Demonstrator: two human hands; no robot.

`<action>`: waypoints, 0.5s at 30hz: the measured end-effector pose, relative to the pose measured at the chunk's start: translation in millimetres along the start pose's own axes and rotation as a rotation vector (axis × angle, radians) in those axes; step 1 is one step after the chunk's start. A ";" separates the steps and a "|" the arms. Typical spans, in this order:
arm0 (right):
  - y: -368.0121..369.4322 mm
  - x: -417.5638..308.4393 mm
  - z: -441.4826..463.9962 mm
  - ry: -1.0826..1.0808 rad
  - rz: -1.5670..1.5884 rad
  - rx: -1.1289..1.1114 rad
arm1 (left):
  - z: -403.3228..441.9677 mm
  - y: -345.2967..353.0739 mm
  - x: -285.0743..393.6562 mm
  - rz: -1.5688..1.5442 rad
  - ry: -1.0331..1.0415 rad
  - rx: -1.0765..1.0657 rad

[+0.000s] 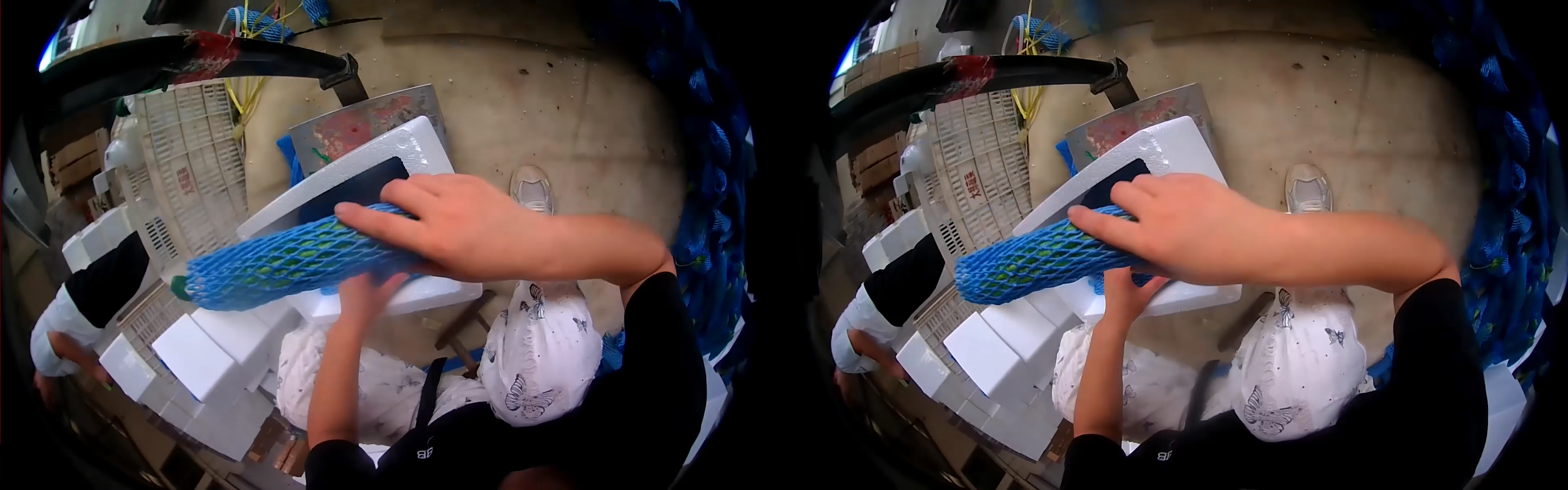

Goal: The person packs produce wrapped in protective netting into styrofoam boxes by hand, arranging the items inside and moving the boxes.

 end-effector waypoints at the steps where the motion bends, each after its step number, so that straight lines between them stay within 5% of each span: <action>1: 38.9 -8.9 11.3 -0.036 -0.145 -0.118 | 1.9 6.4 -2.4 0.012 -0.053 -0.055; 4: 150.4 17.5 22.5 -0.136 -0.557 -0.506 | 1.7 1.1 0.4 0.028 0.057 0.079; 6: 177.7 51.5 28.0 -0.065 -0.522 -0.640 | 3.0 -15.0 9.1 0.007 0.027 0.138; 9: 184.9 75.2 21.1 0.250 -0.349 -0.649 | -1.7 -43.2 8.4 0.059 0.159 0.242; 11: 210.5 76.7 0.7 0.505 -0.238 -0.575 | 27.7 -39.2 17.7 -0.082 0.010 0.339; 12: 186.8 64.8 5.7 0.393 -0.210 -0.569 | 38.0 -19.2 1.0 -0.262 -0.151 0.352; 13: 159.2 51.3 11.5 0.280 -0.183 -0.560 | 39.2 11.0 -15.8 -0.033 0.057 0.301; 14: 85.6 25.0 24.4 -0.067 -0.237 -0.595 | 38.0 24.4 -16.0 0.152 0.045 0.318; 15: 36.8 27.3 32.9 -0.141 -0.111 -0.283 | 52.3 17.6 -4.7 0.061 0.029 0.298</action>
Point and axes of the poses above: each hand's wrist, its own z-axis towards the middle knuckle, its own y-axis out of the palm, x = y × z, the point moved 6 cm from there along z, towards the middle knuckle, and after that the axes turned 9 degrees about x, right-handed, at the moved point
